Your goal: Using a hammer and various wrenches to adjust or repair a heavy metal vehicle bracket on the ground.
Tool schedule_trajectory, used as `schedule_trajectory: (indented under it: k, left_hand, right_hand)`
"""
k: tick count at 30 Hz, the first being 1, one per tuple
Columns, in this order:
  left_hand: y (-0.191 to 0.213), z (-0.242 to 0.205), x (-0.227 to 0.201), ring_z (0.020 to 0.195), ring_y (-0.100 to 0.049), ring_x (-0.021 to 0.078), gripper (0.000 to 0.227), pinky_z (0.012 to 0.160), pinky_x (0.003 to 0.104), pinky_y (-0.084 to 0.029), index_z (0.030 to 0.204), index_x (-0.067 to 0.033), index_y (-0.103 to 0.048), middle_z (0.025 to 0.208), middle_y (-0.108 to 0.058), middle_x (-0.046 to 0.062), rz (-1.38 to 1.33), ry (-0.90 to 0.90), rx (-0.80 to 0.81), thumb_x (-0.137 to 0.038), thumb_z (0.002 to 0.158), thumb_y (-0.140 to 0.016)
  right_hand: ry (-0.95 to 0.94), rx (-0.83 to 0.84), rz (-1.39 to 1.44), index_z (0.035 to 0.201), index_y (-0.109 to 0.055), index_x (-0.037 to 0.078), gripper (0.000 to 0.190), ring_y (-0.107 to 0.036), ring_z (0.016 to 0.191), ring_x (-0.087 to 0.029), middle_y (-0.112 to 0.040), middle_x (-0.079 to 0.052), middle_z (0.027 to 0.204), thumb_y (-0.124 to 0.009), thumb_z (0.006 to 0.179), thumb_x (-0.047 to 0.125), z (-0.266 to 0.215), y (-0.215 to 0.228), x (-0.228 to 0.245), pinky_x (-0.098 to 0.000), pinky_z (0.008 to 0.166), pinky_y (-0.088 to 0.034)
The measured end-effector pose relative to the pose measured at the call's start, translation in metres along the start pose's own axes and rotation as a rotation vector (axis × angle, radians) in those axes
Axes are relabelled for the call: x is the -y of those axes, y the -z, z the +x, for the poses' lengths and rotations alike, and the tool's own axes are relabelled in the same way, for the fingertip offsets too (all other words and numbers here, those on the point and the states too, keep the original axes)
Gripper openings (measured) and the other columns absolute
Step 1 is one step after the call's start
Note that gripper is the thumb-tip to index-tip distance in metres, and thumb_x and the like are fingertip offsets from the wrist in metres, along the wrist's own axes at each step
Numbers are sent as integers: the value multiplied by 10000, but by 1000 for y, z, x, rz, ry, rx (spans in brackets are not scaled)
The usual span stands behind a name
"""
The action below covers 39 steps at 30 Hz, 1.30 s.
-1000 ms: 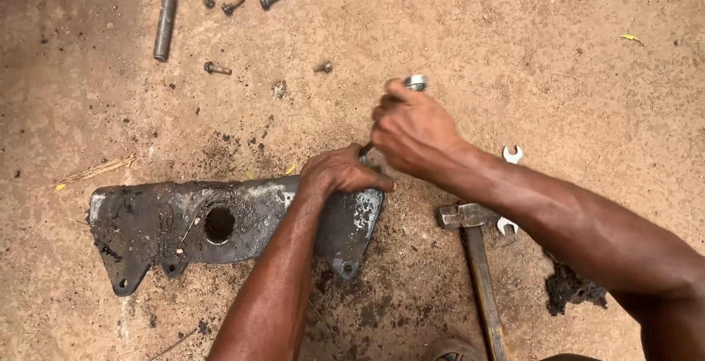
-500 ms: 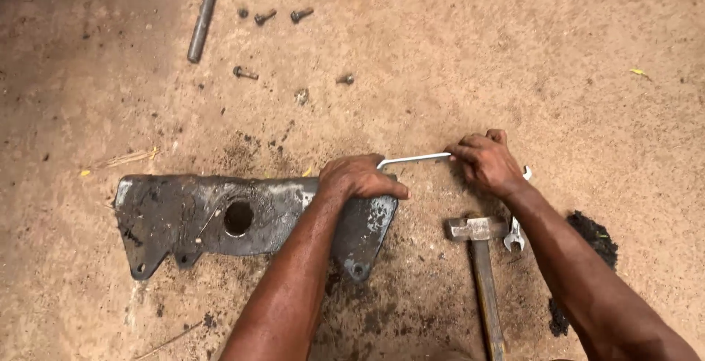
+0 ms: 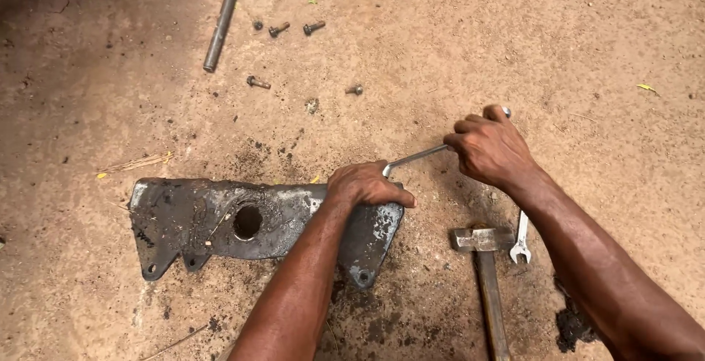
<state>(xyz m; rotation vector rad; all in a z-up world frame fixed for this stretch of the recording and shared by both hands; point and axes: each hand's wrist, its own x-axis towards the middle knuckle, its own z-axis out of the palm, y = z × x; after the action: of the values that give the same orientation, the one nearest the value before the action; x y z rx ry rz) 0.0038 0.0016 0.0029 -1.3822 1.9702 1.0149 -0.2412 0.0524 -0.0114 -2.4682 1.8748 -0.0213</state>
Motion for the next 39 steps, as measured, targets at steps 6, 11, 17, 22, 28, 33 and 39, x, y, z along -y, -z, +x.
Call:
schedule_trajectory:
  k: [6, 11, 17, 22, 28, 33, 39]
  left_hand:
    - [1, 7, -1, 1339, -592, 402, 1304, 1053, 653, -475, 1605, -136, -334, 1495, -569, 215, -48, 15, 46, -767, 558, -784]
    - [1, 4, -2, 1334, -556, 379, 1311, 1022, 653, -441, 1598, -104, -322, 1513, -503, 213, -105, -41, 20, -739, 586, -862]
    - [0, 3, -7, 1248, -628, 370, 981, 1002, 622, -473, 1432, -224, -622, 1384, -677, 123, -48, -4, 11, -719, 592, -734]
    - [-4, -1, -1, 1298, -609, 377, 1073, 1029, 669, -442, 1482, -224, -577, 1461, -633, 106, -5, -34, -25, -787, 577, -699]
    - [-10, 13, 3, 1426, -496, 393, 1262, 1034, 699, -456, 1620, -171, -340, 1614, -448, 128, 33, -27, -59, -815, 597, -706]
    - [-8, 10, 4, 1424, -482, 407, 1270, 1037, 691, -460, 1631, -181, -296, 1627, -413, 130, 4, -16, -40, -811, 606, -704]
    - [-2, 5, -2, 1418, -475, 403, 1244, 1057, 701, -427, 1596, -176, -359, 1588, -439, 163, -39, -4, -26, -766, 586, -781]
  right_hand:
    - [200, 187, -492, 709, -668, 165, 396, -475, 657, -148, -602, 4, 691, -521, 1061, 270, 41, 65, 78, -355, 922, -394]
    - [314, 210, -574, 753, -667, 168, 378, -467, 662, -154, -605, 7, 694, -509, 1054, 333, 18, 41, 48, -354, 923, -393]
    - [-101, -114, 249, 1159, -797, 198, 329, -585, 797, -159, -756, -15, 841, -512, 1042, 314, -60, -111, -40, -390, 920, -393]
    - [-50, -295, 109, 1228, -753, 214, 338, -655, 973, -163, -765, -25, 1076, -537, 1005, 348, -56, -108, -33, -461, 1074, -366]
    - [-215, -14, 249, 1242, -743, 217, 301, -665, 942, -160, -756, -12, 1046, -536, 1039, 299, -44, -107, -21, -451, 1109, -360]
    - [-196, 5, 94, 1229, -756, 229, 321, -644, 888, -156, -752, -7, 973, -493, 1052, 276, -40, -47, -11, -432, 1053, -395]
    - [96, -55, -278, 978, -768, 130, 308, -605, 817, -150, -701, -41, 890, -470, 1036, 176, 8, 44, 42, -384, 978, -432]
